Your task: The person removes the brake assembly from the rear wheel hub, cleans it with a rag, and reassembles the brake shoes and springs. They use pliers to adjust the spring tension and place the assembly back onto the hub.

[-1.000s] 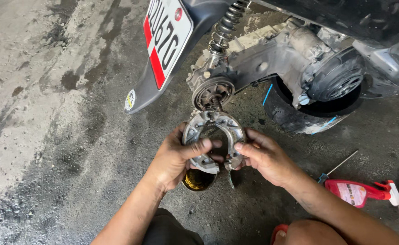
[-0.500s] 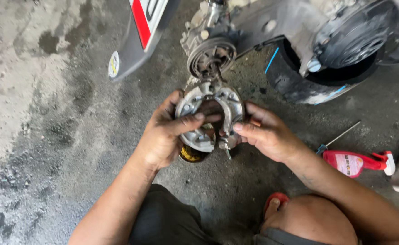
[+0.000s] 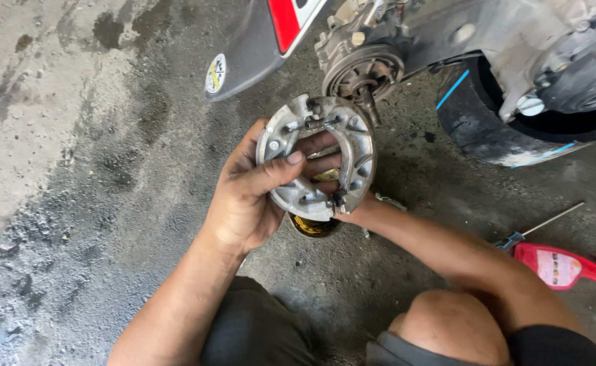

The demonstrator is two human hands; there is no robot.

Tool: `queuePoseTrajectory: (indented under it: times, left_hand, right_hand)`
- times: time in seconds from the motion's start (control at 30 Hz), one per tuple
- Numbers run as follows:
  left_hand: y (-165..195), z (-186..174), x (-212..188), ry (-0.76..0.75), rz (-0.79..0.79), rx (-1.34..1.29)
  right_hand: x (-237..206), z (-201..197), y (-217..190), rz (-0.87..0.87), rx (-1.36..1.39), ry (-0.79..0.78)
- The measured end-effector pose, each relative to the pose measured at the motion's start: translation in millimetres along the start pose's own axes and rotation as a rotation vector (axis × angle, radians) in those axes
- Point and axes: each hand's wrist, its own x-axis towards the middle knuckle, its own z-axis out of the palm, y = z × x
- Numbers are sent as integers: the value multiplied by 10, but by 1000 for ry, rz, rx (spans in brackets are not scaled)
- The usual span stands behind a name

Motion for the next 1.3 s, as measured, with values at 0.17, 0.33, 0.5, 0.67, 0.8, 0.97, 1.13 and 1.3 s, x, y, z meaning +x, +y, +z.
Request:
queuePoseTrajectory:
  times: [0.17, 0.33, 0.5, 0.67, 0.8, 0.97, 1.13, 1.3]
  left_hand:
    - [128, -90, -215, 39, 1, 4]
    - [290, -188, -337, 59, 11, -8]
    - [368, -232, -299, 9, 57, -76]
    - [417, -183, -230, -9, 93, -99]
    - [448, -103, -226, 66, 79, -81]
    - [415, -110, -304, 54, 109, -30]
    - [292, -166, -400, 0, 124, 16]
    - [210, -81, -280, -33, 121, 28]
  right_hand:
    - [273, 439, 111, -31, -273, 32]
    - [226, 316, 0, 17, -550, 41]
    - [-49, -525, -473, 258, -1018, 98]
    - [-522, -1103, -1069, 379, -332, 512]
    - [-919, -1420, -947, 176, -11, 559]
    - [-1633, -1291, 349, 181, 191, 748]
    - [-2512, -771, 1480, 639, -837, 649]
    - [-3076, -1119, 1407, 923, 320, 749]
